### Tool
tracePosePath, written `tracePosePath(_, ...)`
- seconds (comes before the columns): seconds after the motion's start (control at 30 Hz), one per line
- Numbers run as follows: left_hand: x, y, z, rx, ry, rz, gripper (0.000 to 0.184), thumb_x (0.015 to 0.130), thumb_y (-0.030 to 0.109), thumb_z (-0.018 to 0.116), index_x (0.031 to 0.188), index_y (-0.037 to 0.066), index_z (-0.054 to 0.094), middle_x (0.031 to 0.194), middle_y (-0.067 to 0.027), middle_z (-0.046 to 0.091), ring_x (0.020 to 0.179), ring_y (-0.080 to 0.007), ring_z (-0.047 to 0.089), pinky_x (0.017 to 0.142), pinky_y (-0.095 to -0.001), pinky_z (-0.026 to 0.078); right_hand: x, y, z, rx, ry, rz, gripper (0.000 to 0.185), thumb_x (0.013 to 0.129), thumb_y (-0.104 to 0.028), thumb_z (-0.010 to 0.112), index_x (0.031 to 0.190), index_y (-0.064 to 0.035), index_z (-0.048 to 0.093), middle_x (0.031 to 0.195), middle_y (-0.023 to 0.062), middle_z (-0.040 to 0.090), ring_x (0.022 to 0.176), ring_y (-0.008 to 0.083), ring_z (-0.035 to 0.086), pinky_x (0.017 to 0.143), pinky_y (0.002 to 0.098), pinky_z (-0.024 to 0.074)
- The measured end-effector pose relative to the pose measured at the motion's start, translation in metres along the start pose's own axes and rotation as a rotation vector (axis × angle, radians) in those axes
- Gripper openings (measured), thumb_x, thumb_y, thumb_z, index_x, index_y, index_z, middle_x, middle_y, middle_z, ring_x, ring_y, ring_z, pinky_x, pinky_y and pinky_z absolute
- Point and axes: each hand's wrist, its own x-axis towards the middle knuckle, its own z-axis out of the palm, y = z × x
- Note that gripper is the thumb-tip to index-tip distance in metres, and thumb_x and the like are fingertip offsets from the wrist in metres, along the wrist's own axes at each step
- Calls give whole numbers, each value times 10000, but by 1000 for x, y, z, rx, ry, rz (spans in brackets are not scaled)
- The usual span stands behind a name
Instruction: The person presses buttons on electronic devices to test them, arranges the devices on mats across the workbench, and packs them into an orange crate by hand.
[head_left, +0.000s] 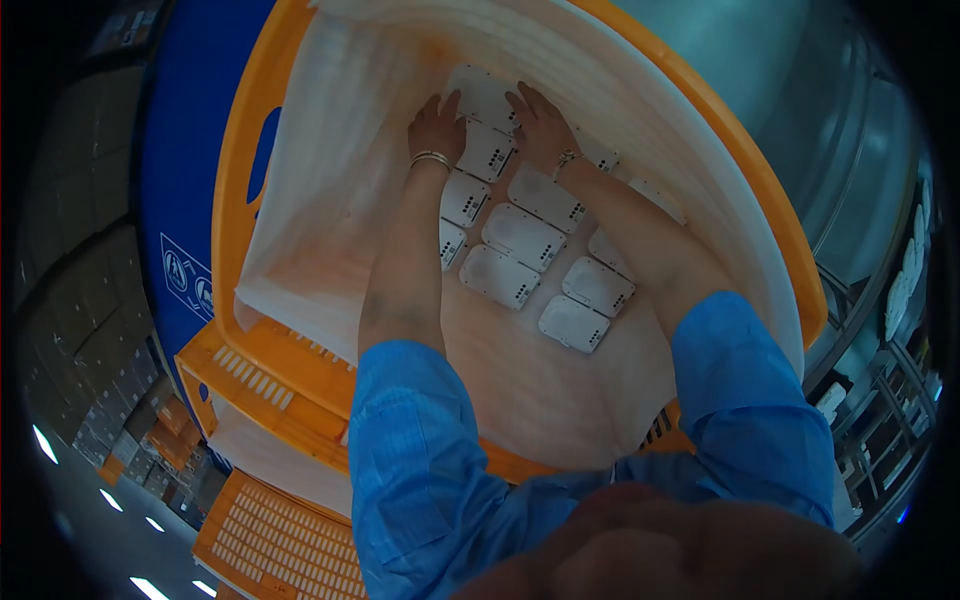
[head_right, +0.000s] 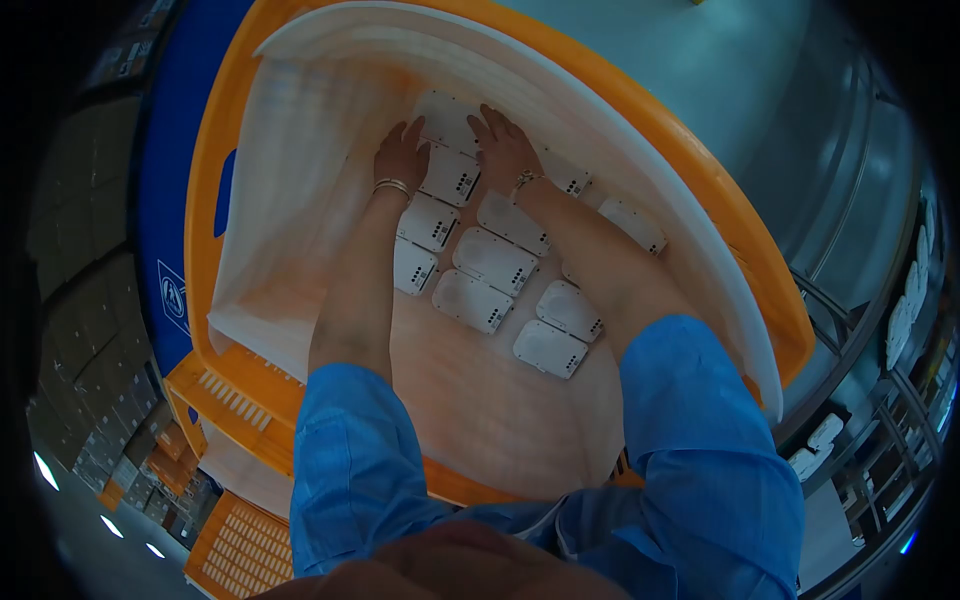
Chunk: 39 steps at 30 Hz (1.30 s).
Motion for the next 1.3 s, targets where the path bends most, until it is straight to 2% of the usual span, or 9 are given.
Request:
tracePosePath(0.07,-17,-12,-11,-39,-25,-47,516,911,276,539,1407,241,397,1380,-141,464,1230,-336,492,978,-474,437,-6,3,-30,301,20,78,543,877,-117,537,1399,-99,389,1464,139,378,1323,317,396,1071,392,381)
tracePosePath(0.2,-52,-73,-34,-39,-111,-293,511,890,212,550,1387,198,431,1348,-176,494,1196,-343,524,982,-453,446,-14,27,-78,240,-57,60,483,897,-101,513,1372,-87,421,1344,154,520,1220,318,508,1021,384,430)
tracePosePath(0.27,-65,-107,-15,-101,-102,-318,509,883,192,547,1380,179,442,1340,-186,502,1187,-345,531,983,-448,447,-18,37,-81,484,-66,0,440,921,-114,501,1356,-85,440,1226,141,612,1141,281,576,995,366,449)
tracePosePath(0.33,-67,-124,4,-257,64,-266,505,875,166,525,1373,142,450,1286,-205,551,1159,-355,548,978,-424,449,-26,36,-90,546,-98,90,424,928,-122,497,1348,-83,450,1218,131,620,1122,261,589,978,350,459)
tracePosePath(0.53,-71,-84,-56,-309,-217,-367,445,902,232,508,1333,121,516,1219,-177,614,1136,-325,585,968,-382,451,-84,41,-116,600,-204,309,382,938,-177,520,1306,-76,495,1157,102,654,1059,191,620,922,309,485)
tracePosePath(0.7,-66,-78,-12,-364,-134,-315,424,910,290,477,1307,160,547,1155,-209,631,1085,-383,591,945,-431,466,-147,51,-110,675,-215,404,390,928,-237,558,1280,-72,525,1089,88,670,1037,166,624,897,290,484)
tracePosePath(0.93,-82,-91,48,-202,-248,-450,527,946,505,343,1400,255,441,1263,-224,560,1159,-423,523,1009,-490,394,-196,82,-75,641,-236,511,390,913,-277,517,1251,-87,561,1067,116,681,1002,250,642,879,343,488)
tracePosePath(1.17,-96,-93,61,-182,-243,-429,561,949,536,304,1440,273,374,1293,-238,525,1228,-415,454,1026,-491,369,-220,105,-66,288,-385,560,372,915,-248,476,1247,-110,569,1029,161,679,941,302,655,835,384,503)
tracePosePath(1.3,-95,-93,62,-210,-256,-460,546,951,534,311,1436,292,376,1328,-221,498,1244,-405,441,1030,-496,364,-237,109,-51,309,-434,610,374,907,-249,486,1249,-123,572,1015,166,679,932,304,656,836,389,501)
